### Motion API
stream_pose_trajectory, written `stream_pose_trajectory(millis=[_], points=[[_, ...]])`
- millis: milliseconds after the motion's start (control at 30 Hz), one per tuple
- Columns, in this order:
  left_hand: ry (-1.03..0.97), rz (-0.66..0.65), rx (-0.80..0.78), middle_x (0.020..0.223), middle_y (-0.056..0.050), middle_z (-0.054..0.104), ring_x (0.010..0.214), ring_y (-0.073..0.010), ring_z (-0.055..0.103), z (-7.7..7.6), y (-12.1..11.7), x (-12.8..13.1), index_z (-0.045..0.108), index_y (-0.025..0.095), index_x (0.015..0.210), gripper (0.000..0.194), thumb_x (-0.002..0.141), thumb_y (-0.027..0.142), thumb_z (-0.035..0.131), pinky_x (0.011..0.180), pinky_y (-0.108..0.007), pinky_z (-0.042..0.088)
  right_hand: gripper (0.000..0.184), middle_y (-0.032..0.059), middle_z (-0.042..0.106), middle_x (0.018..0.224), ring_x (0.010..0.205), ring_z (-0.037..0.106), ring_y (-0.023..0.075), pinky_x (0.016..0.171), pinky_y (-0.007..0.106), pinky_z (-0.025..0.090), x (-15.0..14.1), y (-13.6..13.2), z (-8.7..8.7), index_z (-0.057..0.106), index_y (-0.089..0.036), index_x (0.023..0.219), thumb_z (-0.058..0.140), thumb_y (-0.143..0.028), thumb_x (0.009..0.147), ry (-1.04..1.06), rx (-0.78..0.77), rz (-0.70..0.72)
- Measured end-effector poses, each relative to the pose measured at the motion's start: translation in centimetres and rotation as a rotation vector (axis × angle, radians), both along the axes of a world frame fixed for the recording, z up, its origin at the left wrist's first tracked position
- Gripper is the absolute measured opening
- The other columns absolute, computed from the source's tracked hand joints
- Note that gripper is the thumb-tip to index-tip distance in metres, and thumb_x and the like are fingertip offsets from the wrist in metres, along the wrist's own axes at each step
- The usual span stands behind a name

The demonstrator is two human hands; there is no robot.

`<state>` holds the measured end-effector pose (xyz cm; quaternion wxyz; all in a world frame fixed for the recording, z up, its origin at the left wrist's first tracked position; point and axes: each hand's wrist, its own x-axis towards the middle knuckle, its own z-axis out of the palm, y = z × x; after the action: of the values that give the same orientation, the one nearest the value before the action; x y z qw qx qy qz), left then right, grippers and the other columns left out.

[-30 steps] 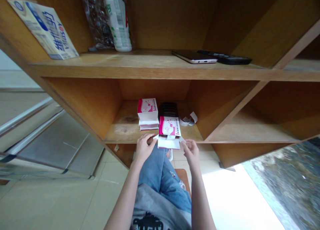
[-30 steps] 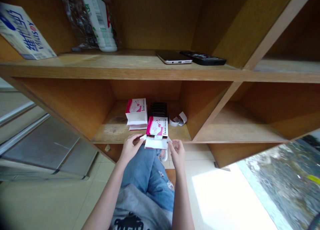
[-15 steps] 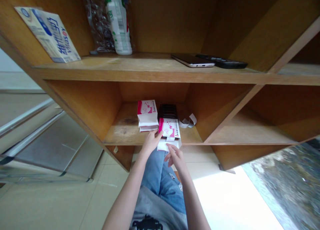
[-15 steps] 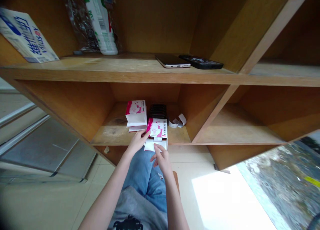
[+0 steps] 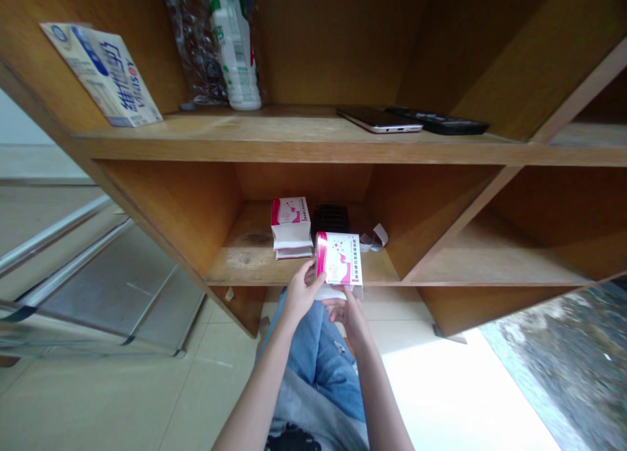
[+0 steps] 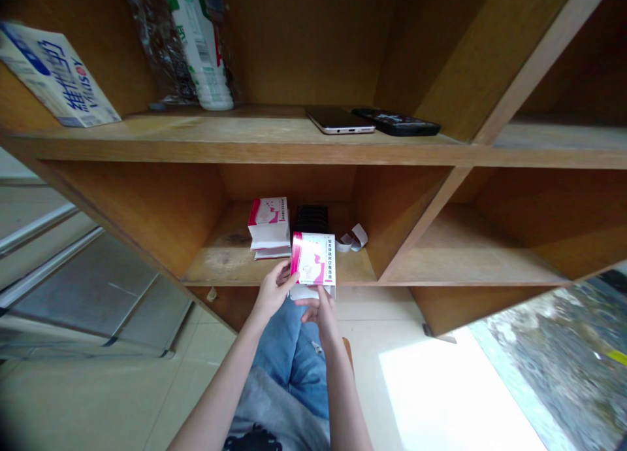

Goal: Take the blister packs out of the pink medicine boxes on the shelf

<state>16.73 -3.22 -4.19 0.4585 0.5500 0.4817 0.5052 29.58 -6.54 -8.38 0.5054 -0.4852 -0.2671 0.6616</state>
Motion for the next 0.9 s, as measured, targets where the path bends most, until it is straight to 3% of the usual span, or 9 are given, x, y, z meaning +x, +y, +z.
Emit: stream_pose_trajectory(millis=[133, 233, 400, 567, 733, 900], points=[[-0.172, -0.024, 0.003, 0.108, -0.011, 0.063, 0.099, -0.0199, 0.063, -0.4, -0.3, 0.2, 0.048, 0.019, 0.102, 0.037, 0.073, 0.029, 0.067, 0.089, -0.038, 0.05, 0.054, 0.0103, 0.071, 0.087, 0.048, 0.061, 0.0136, 0.045, 0.025, 0.047, 0.2, 0.3, -0.6, 0.056, -0.017, 0.108, 0.053, -0.061, 0.078, -0.002, 0.083, -0.048], [-0.251, -0.017, -0.054, 0.107, -0.009, 0.059, 0.094, -0.0182, 0.064, -0.4, -0.5, 0.4, 0.043, 0.02, 0.102, 0.048, 0.066, 0.028, 0.073, 0.086, -0.037, 0.051, 0.052, 0.0076, 0.069, 0.086, 0.056, 0.064, 0.016, 0.048, 0.026, 0.049, -0.1, 0.3, -0.8, 0.056, -0.018, 0.105, 0.06, -0.059, 0.074, 0.017, 0.13, -0.153], [-0.338, -0.049, -0.014, 0.109, -0.007, 0.057, 0.1, -0.0187, 0.061, 1.1, -1.1, 0.2, 0.042, 0.022, 0.105, 0.057, 0.06, 0.023, 0.077, 0.086, -0.036, 0.052, 0.051, 0.0073, 0.066, 0.096, 0.069, 0.064, 0.0173, 0.05, 0.026, 0.05, -0.9, 0.4, -0.2, 0.052, -0.024, 0.112, 0.066, -0.052, 0.072, 0.171, 0.221, -0.231], [-0.275, -0.117, 0.014, 0.114, -0.008, 0.057, 0.103, -0.0227, 0.059, 3.9, -1.5, -1.6, 0.042, 0.024, 0.119, 0.068, 0.06, 0.025, 0.076, 0.084, -0.036, 0.053, 0.059, 0.0084, 0.065, 0.101, 0.077, 0.063, 0.0212, 0.052, 0.03, 0.053, -1.8, 0.5, 1.0, 0.052, -0.025, 0.111, 0.07, -0.055, 0.064, 0.228, 0.265, -0.148], [-0.203, -0.15, -0.01, 0.116, -0.009, 0.059, 0.099, -0.0254, 0.062, 5.8, -1.7, -3.6, 0.049, 0.021, 0.113, 0.057, 0.063, 0.032, 0.074, 0.08, -0.038, 0.054, 0.059, 0.0073, 0.064, 0.104, 0.074, 0.063, 0.0196, 0.054, 0.03, 0.053, -3.4, 1.0, 2.4, 0.052, -0.026, 0.116, 0.069, -0.054, 0.066, 0.326, 0.324, -0.015], [-0.21, 0.061, 0.164, 0.111, -0.007, 0.062, 0.1, -0.0241, 0.061, 6.9, -1.1, -5.3, 0.052, 0.02, 0.109, 0.054, 0.061, 0.035, 0.075, 0.083, -0.036, 0.053, 0.06, 0.0051, 0.065, 0.1, 0.069, 0.062, 0.0185, 0.048, 0.027, 0.051, -5.2, 1.1, 2.7, 0.052, -0.025, 0.115, 0.072, -0.046, 0.062, 0.382, 0.285, 0.01]])
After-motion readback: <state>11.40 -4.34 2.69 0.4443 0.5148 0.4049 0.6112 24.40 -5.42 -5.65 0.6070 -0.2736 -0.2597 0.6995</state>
